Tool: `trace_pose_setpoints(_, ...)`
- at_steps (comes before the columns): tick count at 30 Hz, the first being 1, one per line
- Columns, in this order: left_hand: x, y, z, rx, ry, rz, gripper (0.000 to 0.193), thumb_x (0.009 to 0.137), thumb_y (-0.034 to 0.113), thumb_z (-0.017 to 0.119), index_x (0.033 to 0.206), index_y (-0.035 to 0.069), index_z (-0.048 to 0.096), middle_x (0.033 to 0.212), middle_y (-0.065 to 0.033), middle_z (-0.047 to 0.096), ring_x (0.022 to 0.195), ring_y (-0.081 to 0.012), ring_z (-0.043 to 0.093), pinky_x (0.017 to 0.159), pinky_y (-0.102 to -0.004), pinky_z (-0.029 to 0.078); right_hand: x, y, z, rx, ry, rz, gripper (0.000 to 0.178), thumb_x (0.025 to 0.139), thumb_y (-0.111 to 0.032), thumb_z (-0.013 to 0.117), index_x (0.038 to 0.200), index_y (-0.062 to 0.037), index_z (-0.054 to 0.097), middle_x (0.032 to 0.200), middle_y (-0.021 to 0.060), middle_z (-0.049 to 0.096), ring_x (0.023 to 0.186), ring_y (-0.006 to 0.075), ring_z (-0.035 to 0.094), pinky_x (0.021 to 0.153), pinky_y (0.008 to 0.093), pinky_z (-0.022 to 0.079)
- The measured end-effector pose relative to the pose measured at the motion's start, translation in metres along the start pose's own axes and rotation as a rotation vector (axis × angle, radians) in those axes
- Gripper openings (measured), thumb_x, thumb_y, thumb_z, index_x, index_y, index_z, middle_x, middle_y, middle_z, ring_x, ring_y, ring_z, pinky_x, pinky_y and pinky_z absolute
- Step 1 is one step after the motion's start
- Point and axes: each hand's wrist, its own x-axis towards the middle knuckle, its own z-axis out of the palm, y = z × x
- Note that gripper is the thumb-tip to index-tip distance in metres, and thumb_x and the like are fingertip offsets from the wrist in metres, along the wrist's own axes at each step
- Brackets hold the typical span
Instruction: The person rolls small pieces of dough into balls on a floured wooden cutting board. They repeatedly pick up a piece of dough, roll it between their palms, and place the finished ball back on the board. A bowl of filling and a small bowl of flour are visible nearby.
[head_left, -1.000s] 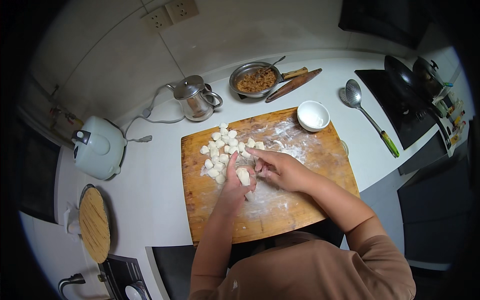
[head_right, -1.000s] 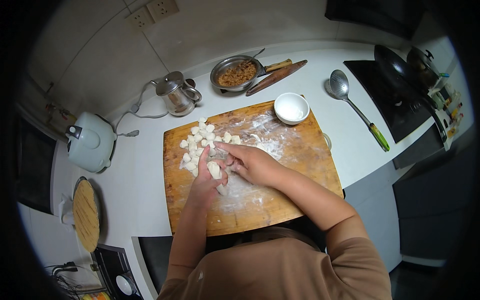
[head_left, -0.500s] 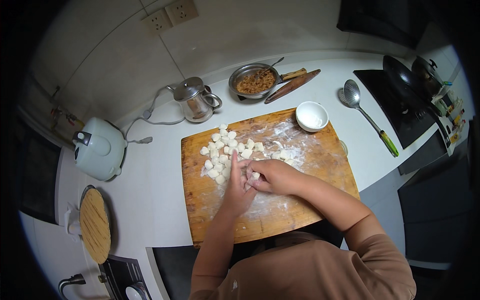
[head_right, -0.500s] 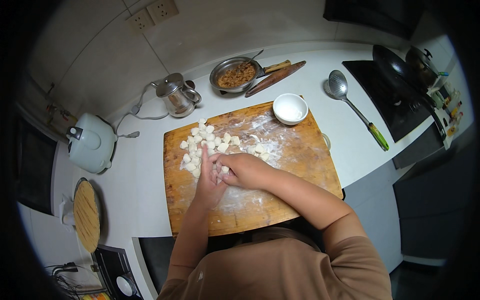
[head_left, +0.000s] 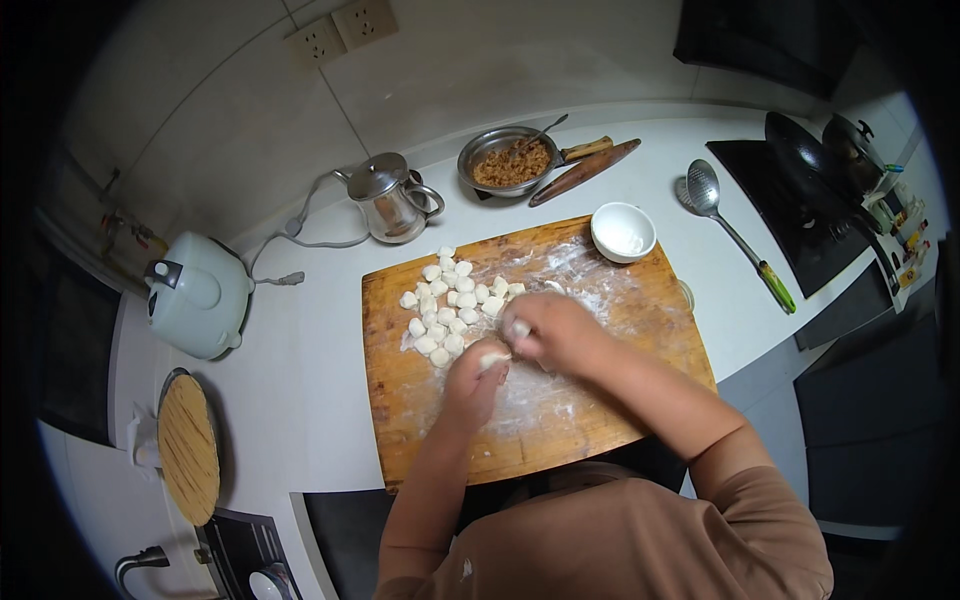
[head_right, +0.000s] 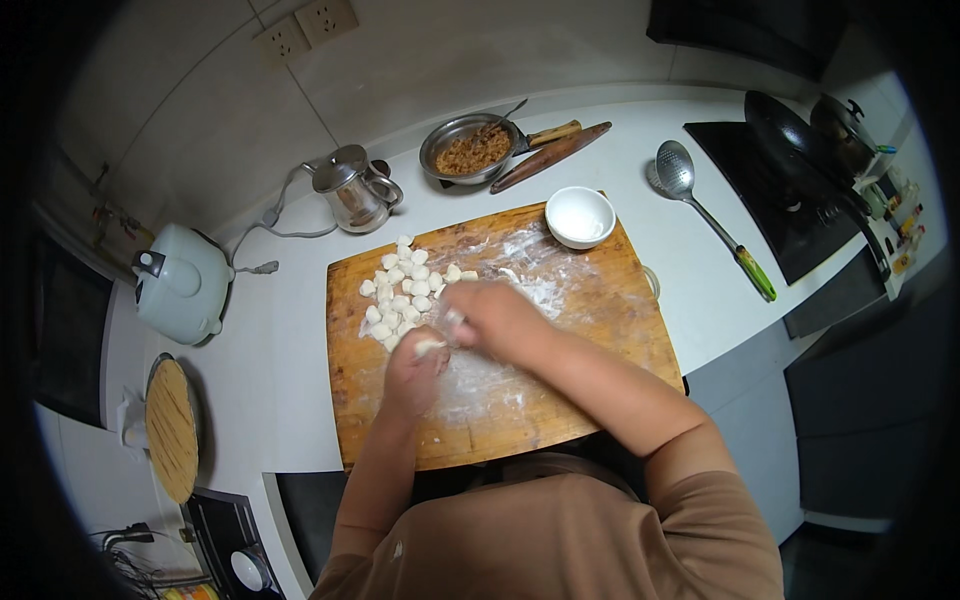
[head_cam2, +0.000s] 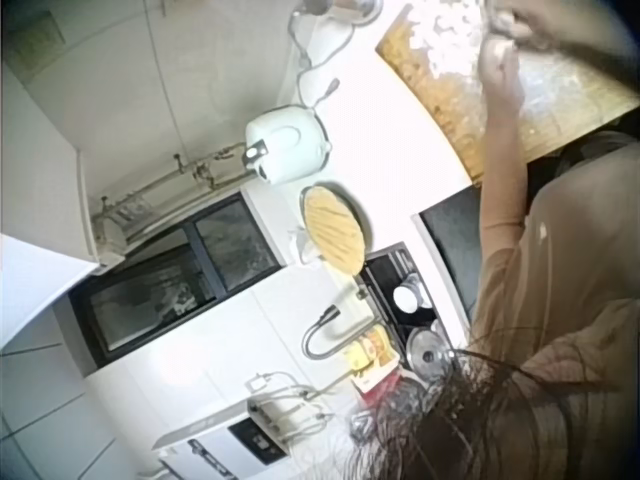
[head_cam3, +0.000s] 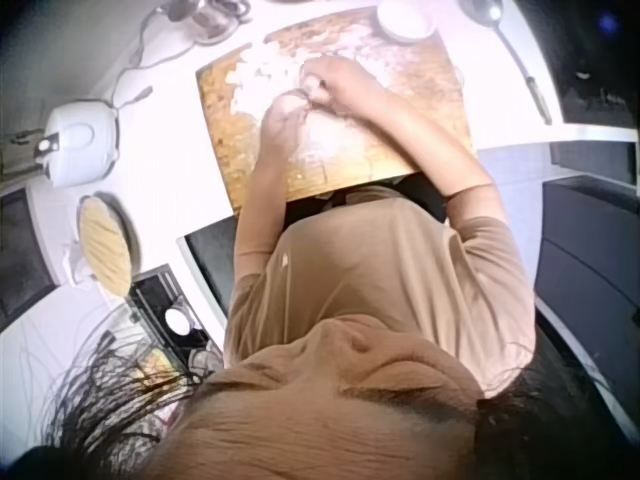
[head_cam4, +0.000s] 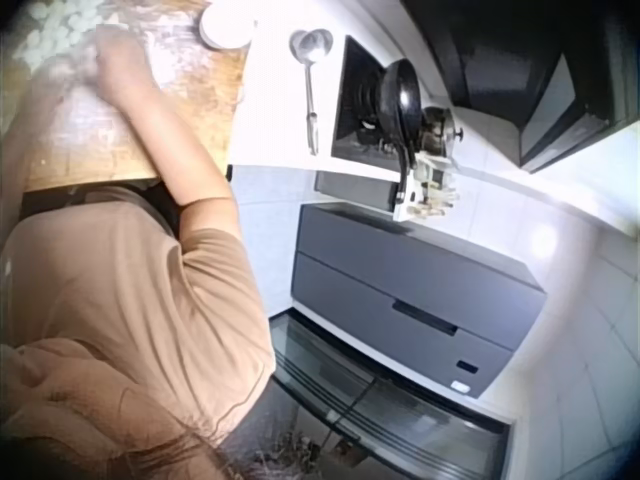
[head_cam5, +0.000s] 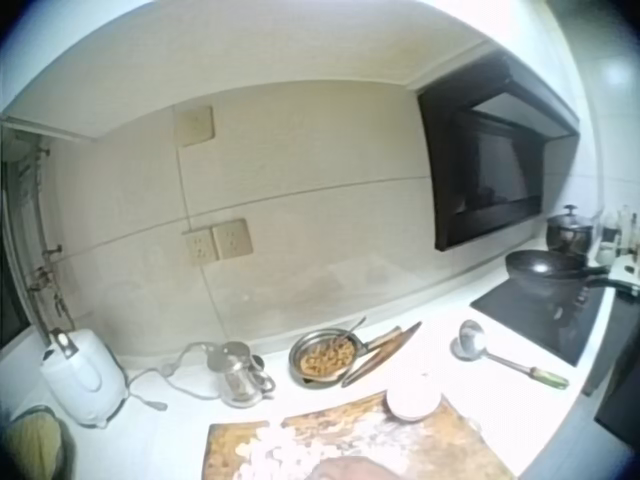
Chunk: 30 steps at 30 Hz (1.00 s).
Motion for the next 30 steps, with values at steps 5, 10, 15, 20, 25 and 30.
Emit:
trace_pose_setpoints(5, 0.011, 0.028, 0.003, -0.399, 0.077, -0.201, 0.046, 0.103, 0.035, 0.043, 0.138, 0.007, 0.036, 0.087, -0.0065, 0.051, 0.065, -0.0126, 0.045, 0.06, -0.0243, 0.039, -0.005, 0.022, -0.018, -0.002, 0.07, 0.12, 0.019, 0.084, -0.012, 0.067, 0.101, -0.0057, 0.062, 0.095, 0.0127, 0.063, 0.089, 0.0321, 0.061, 0.078, 0.0404, 0.049)
trace_pose_setpoints(10, 0.011, 0.028, 0.006, -0.734, 0.002, -0.288, 0.074, 0.099, 0.036, 0.052, 0.154, 0.012, 0.01, 0.107, -0.0103, 0.05, 0.069, -0.0152, 0.047, 0.061, -0.0254, 0.039, -0.004, 0.023, -0.01, -0.033, 0.132, 0.028, 0.023, 0.086, -0.018, 0.067, 0.105, -0.006, 0.072, 0.094, 0.0117, 0.061, 0.093, 0.032, 0.057, 0.085, 0.0393, 0.047)
trace_pose_setpoints(15, 0.01, 0.01, 0.007, -0.095, 0.001, -0.079, 0.104, 0.081, -0.008, 0.056, 0.153, 0.015, -0.015, 0.128, -0.0133, 0.041, 0.097, -0.0194, 0.05, 0.079, -0.0323, 0.046, 0.003, -0.005, 0.0, 0.229, -0.171, 0.167, 0.03, 0.085, -0.023, 0.068, 0.111, -0.0076, 0.065, 0.09, 0.0121, 0.064, 0.082, 0.0296, 0.062, 0.076, 0.0383, 0.05)
trace_pose_setpoints(20, 0.011, 0.007, 0.012, 0.12, 0.023, 0.065, 0.113, 0.077, -0.016, 0.057, 0.15, 0.014, -0.025, 0.139, -0.0183, 0.036, 0.127, -0.0258, 0.042, 0.106, -0.0379, 0.035, 0.005, -0.016, 0.008, 0.221, -0.336, 0.253, 0.031, 0.085, -0.026, 0.069, 0.107, -0.0082, 0.057, 0.092, 0.0177, 0.066, 0.078, 0.0337, 0.065, 0.07, 0.0415, 0.051)
trace_pose_setpoints(25, 0.01, 0.007, 0.01, 0.065, -0.005, 0.031, 0.098, 0.081, -0.015, 0.058, 0.153, 0.006, -0.005, 0.14, -0.0164, 0.039, 0.13, -0.0227, 0.041, 0.108, -0.0343, 0.033, -0.001, -0.008, 0.016, 0.239, -0.265, 0.191, 0.026, 0.087, -0.024, 0.066, 0.104, -0.0066, 0.057, 0.093, 0.0193, 0.065, 0.08, 0.0371, 0.064, 0.071, 0.0434, 0.051)
trace_pose_setpoints(30, 0.01, 0.0, 0.006, 0.137, 0.029, -0.156, 0.06, 0.086, -0.008, 0.056, 0.142, -0.001, 0.036, 0.125, -0.012, 0.055, 0.115, -0.0174, 0.054, 0.098, -0.0295, 0.042, -0.003, -0.007, 0.021, 0.14, -0.083, 0.061, 0.021, 0.084, -0.019, 0.065, 0.097, -0.0047, 0.056, 0.092, 0.0176, 0.064, 0.086, 0.037, 0.061, 0.074, 0.044, 0.05)
